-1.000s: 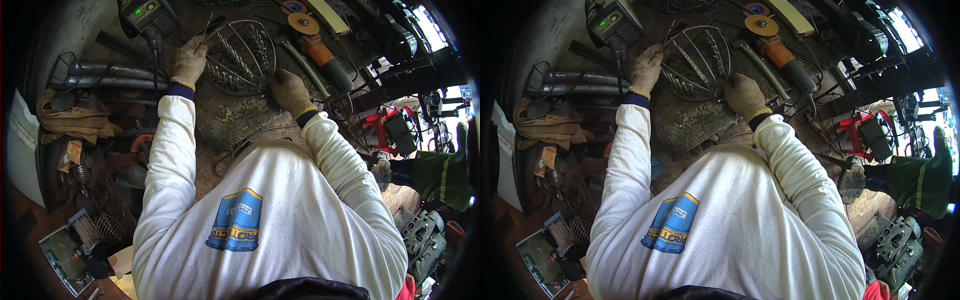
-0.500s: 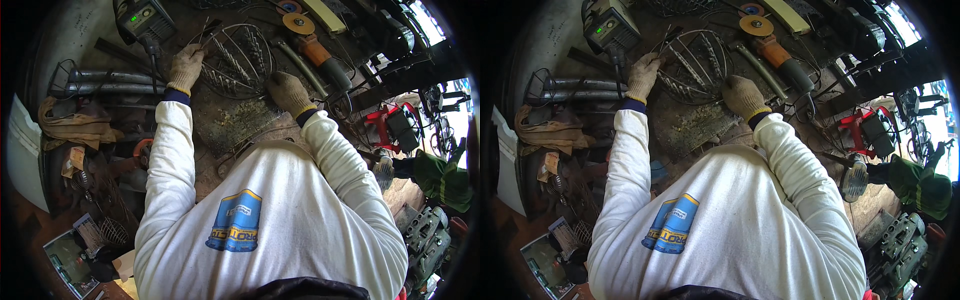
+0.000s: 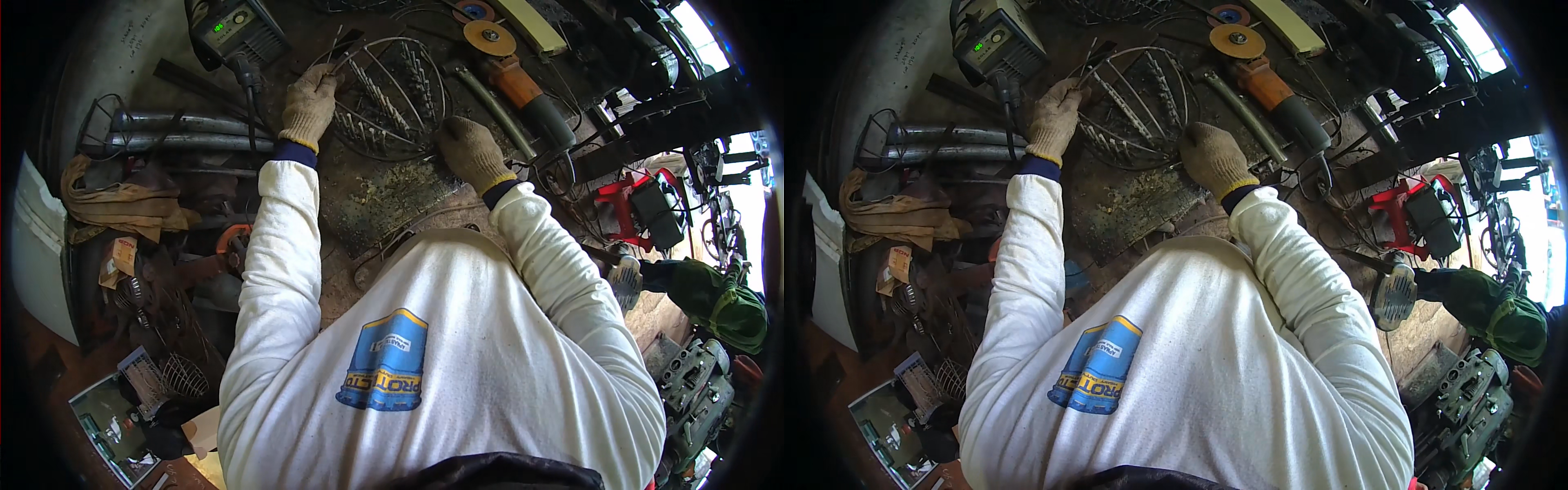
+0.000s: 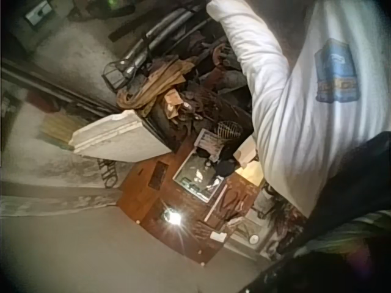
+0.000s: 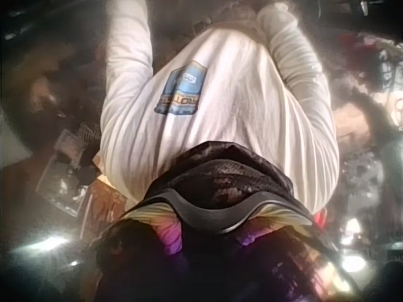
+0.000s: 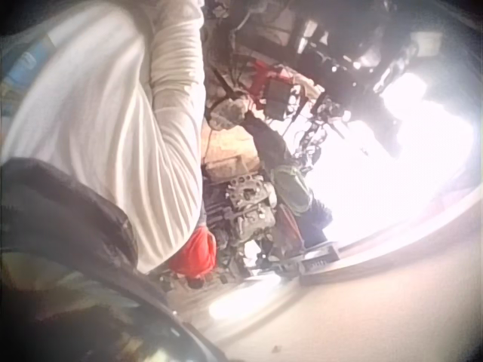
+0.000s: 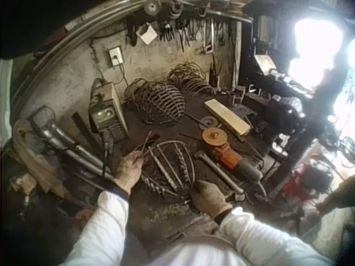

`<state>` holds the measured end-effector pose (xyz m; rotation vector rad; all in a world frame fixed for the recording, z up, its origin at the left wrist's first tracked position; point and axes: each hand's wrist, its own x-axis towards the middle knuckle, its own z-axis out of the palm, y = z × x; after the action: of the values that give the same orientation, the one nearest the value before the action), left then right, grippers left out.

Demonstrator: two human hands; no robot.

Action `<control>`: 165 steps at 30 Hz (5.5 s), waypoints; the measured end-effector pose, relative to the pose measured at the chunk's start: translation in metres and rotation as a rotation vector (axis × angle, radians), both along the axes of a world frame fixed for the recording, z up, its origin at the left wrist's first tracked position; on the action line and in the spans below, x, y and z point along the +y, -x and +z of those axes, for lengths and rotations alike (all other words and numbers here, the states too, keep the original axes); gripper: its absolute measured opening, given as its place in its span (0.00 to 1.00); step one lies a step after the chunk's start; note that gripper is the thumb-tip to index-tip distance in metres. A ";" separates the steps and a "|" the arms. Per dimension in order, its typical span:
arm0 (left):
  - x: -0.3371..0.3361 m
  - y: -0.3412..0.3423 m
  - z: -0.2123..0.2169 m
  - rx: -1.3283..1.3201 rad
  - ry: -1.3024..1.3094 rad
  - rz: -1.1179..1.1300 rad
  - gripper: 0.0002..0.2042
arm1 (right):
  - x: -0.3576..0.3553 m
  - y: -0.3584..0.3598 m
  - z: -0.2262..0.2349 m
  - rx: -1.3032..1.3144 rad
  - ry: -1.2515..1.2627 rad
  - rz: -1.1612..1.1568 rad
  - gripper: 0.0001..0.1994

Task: The person assembles a curved metal structure by arranging thin metal rods on a plate and joining them using a welding torch.

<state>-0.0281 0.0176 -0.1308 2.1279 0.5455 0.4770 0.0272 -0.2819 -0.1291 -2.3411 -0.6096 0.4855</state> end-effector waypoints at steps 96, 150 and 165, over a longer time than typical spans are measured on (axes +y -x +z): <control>-0.010 0.074 -0.070 -0.070 -0.626 0.258 0.13 | -0.004 0.026 0.005 -0.174 0.164 0.137 0.21; -0.017 0.074 -0.066 0.060 -0.641 0.427 0.11 | -0.001 0.033 0.003 -0.186 0.066 0.130 0.18; -0.010 0.075 -0.083 0.095 -0.615 0.413 0.12 | -0.003 0.033 0.001 -0.186 -0.037 0.075 0.17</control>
<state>-0.1027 0.0073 -0.2142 2.6333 1.0033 0.8628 -0.0056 -0.2845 -0.1284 -2.3511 -0.7886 0.2884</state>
